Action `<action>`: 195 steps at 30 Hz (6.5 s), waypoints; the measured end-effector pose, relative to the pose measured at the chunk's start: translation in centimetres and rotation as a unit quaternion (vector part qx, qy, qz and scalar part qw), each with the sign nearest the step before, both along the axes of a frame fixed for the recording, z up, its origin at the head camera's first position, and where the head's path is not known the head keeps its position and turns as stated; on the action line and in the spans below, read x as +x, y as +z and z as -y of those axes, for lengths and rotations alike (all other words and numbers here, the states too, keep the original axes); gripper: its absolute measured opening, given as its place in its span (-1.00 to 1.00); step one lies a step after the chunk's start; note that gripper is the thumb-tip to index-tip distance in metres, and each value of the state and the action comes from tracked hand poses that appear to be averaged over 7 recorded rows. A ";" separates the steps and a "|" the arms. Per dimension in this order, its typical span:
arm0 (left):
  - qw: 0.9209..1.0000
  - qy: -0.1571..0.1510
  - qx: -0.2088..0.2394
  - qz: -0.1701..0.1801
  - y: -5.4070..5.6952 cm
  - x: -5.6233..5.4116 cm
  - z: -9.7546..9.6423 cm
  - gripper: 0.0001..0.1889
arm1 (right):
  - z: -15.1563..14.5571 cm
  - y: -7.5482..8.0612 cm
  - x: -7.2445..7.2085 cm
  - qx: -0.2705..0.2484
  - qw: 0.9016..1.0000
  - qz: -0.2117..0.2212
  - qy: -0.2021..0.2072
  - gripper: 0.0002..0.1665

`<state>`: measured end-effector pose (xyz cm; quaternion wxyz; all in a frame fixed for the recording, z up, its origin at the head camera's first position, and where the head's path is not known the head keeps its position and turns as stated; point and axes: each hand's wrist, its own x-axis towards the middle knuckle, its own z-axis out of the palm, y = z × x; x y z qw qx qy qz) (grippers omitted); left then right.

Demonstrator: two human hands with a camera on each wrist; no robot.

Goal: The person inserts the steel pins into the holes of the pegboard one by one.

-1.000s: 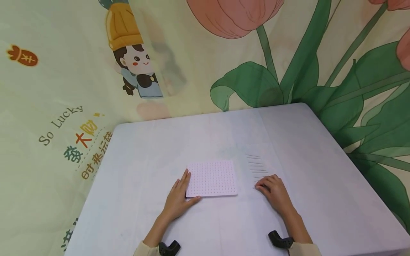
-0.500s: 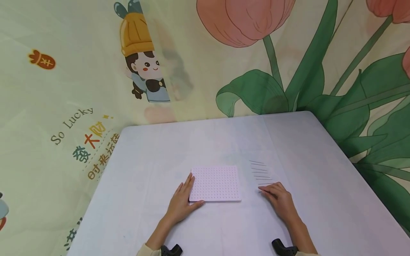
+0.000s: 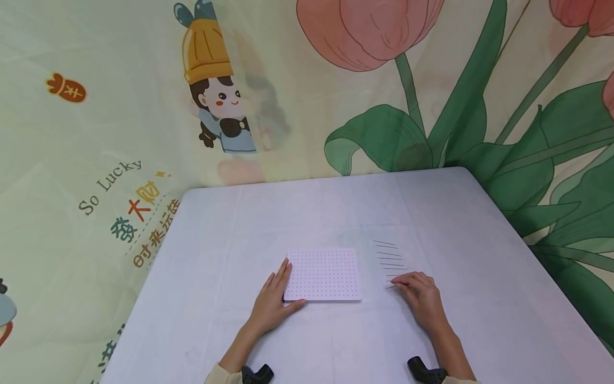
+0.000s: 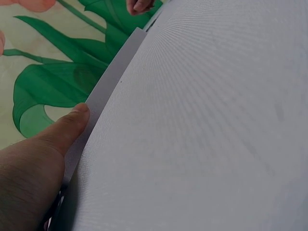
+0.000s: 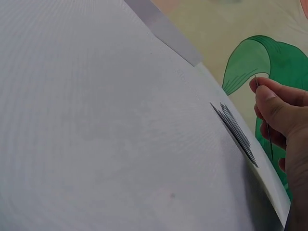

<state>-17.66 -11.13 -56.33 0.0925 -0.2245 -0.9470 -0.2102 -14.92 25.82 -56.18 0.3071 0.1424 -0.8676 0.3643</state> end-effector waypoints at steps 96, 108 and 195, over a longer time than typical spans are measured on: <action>1.000 -0.007 0.007 -0.016 0.7 0.2 0.0 0.03 | 7.8 1.1 -1.4 -0.078 0.982 0.025 0.171 -0.71; 1.000 -0.009 0.003 -0.018 0.7 0.1 -0.1 0.03 | 8.5 2.8 -0.7 -0.070 0.984 -0.003 0.161 -0.68; 1.000 -0.010 0.017 -0.012 0.4 0.3 -0.1 0.02 | -1.7 -0.1 -1.8 0.061 0.993 0.087 0.051 -0.68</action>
